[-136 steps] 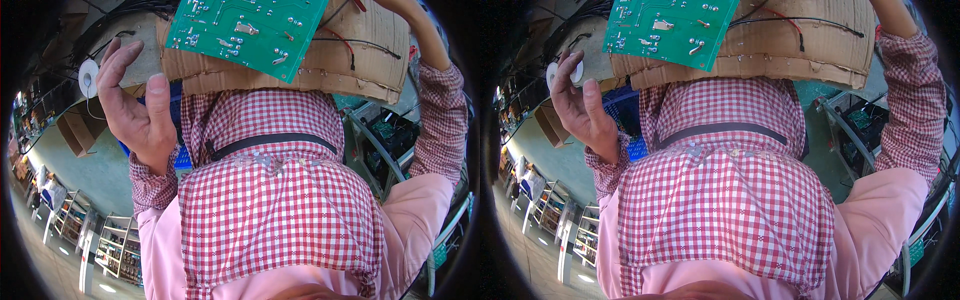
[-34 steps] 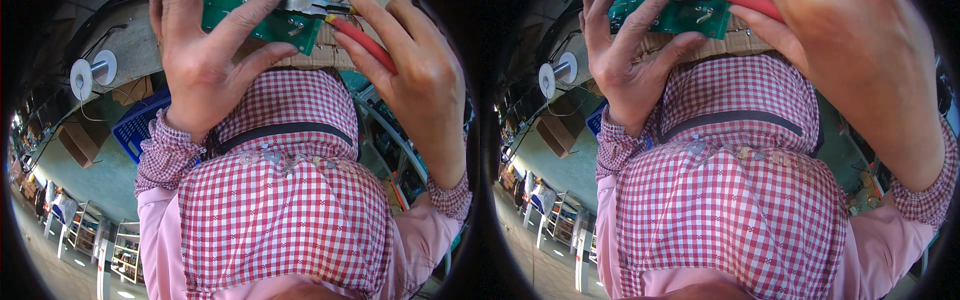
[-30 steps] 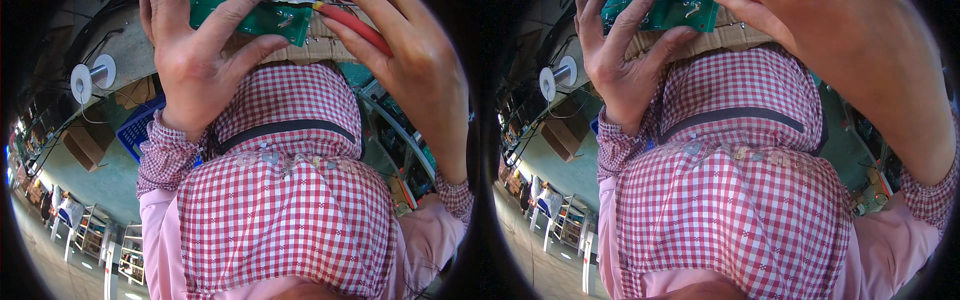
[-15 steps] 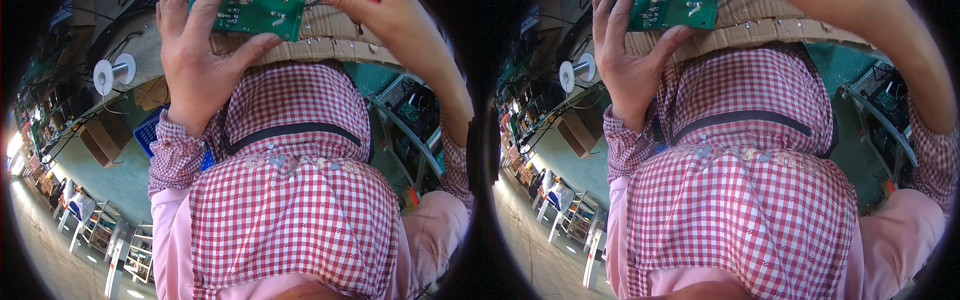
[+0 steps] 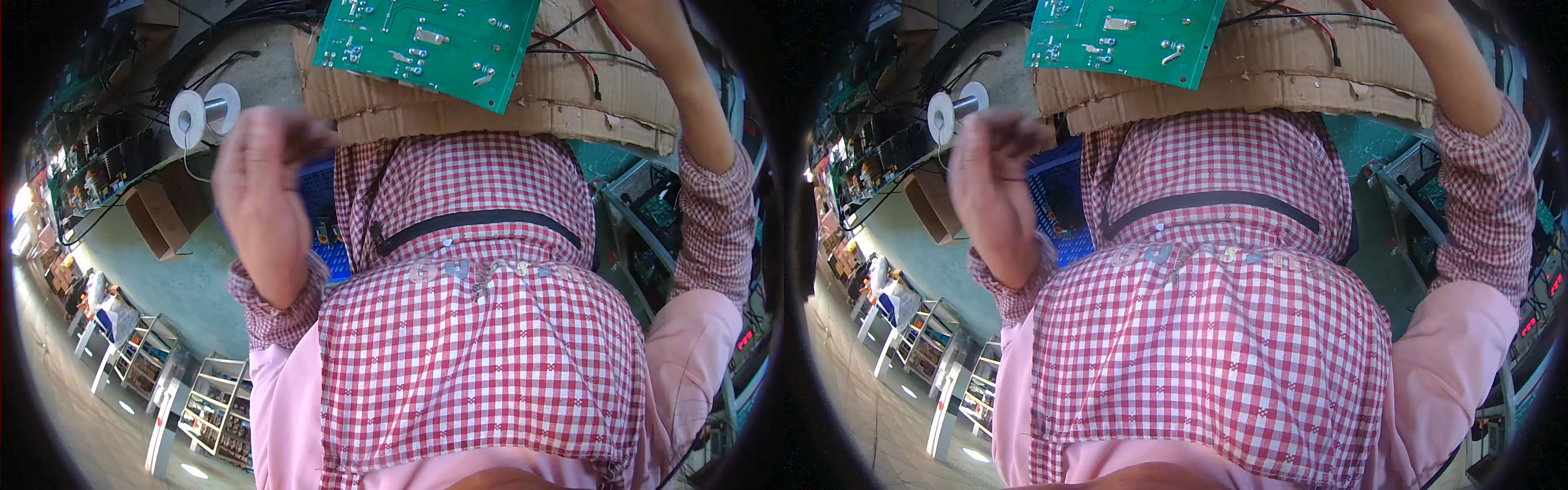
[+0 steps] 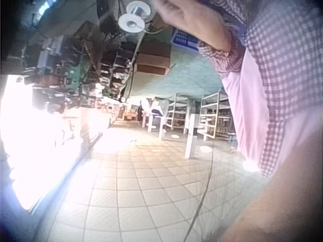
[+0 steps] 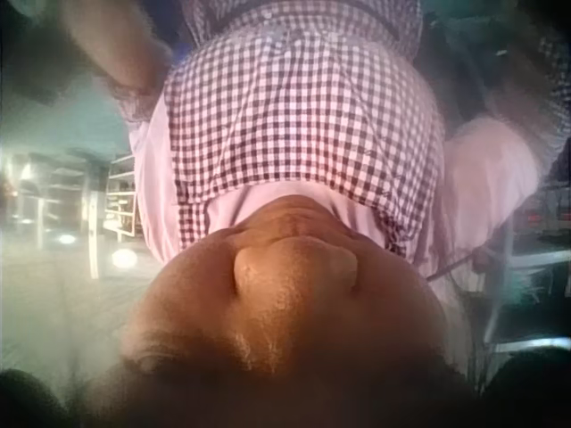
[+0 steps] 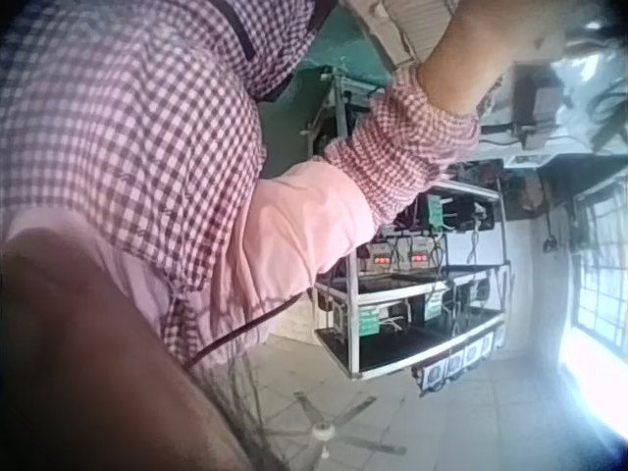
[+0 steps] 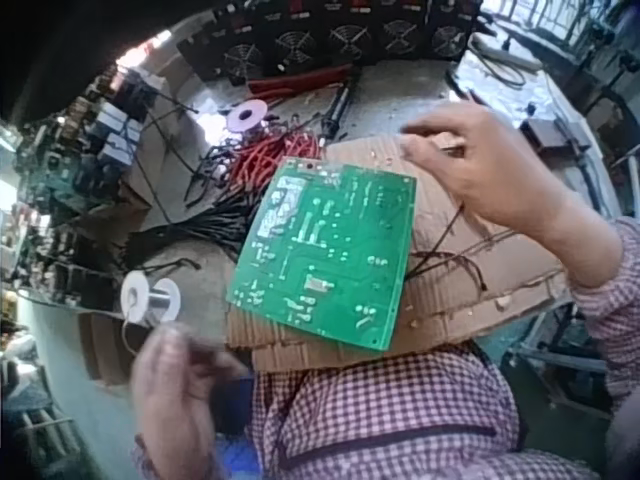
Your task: Soldering electronic components and wires onto a printed circuit board.
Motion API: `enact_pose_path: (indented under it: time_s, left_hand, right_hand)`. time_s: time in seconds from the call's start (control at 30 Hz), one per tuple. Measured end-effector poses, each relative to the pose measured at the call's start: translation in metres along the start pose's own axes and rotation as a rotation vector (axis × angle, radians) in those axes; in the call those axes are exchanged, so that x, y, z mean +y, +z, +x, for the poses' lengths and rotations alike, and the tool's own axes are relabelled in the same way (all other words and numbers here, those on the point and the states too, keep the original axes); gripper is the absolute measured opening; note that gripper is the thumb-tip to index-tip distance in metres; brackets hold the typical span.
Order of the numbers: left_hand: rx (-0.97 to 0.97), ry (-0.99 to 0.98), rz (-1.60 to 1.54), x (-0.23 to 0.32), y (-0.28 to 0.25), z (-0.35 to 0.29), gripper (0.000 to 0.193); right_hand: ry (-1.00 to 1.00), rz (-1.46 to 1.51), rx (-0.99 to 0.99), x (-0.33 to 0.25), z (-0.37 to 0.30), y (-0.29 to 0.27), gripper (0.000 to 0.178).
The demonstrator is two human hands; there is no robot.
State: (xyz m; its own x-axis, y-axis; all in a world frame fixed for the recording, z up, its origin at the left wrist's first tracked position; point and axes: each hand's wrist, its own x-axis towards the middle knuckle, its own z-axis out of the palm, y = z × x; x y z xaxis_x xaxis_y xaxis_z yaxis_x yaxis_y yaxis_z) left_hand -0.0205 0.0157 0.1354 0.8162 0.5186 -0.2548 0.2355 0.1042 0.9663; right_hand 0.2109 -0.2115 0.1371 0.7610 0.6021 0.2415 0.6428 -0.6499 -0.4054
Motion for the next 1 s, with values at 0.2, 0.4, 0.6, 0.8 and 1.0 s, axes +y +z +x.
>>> enact_pose_path:
  time_s: [0.2, 0.4, 0.6, 0.8, 1.0]
  left_hand:
    - [-0.260, -0.238, -0.503, -0.019, 0.023, -0.014, 0.051]
    - [-0.276, -0.177, -0.664, -0.016, 0.032, -0.026, 0.044]
    - [-0.359, 0.081, -0.437, -0.009, 0.037, -0.011, 0.053]
    - [0.149, 0.825, 0.208, 0.057, 0.015, 0.008, 0.058]
    - [-0.833, 0.140, 0.534, 0.186, 0.021, -0.001, 0.084]
  right_hand:
    - [0.162, 0.416, -0.286, -0.045, 0.019, 0.012, 0.032]
    - [0.057, 0.454, -0.072, -0.046, -0.009, -0.024, 0.029]
    - [-0.004, 0.307, -0.022, -0.023, -0.001, -0.076, 0.028]
    - [-0.216, 0.114, -0.150, -0.020, 0.022, -0.091, 0.028]
    - [-0.481, 0.011, -0.246, -0.047, 0.047, -0.093, 0.028]
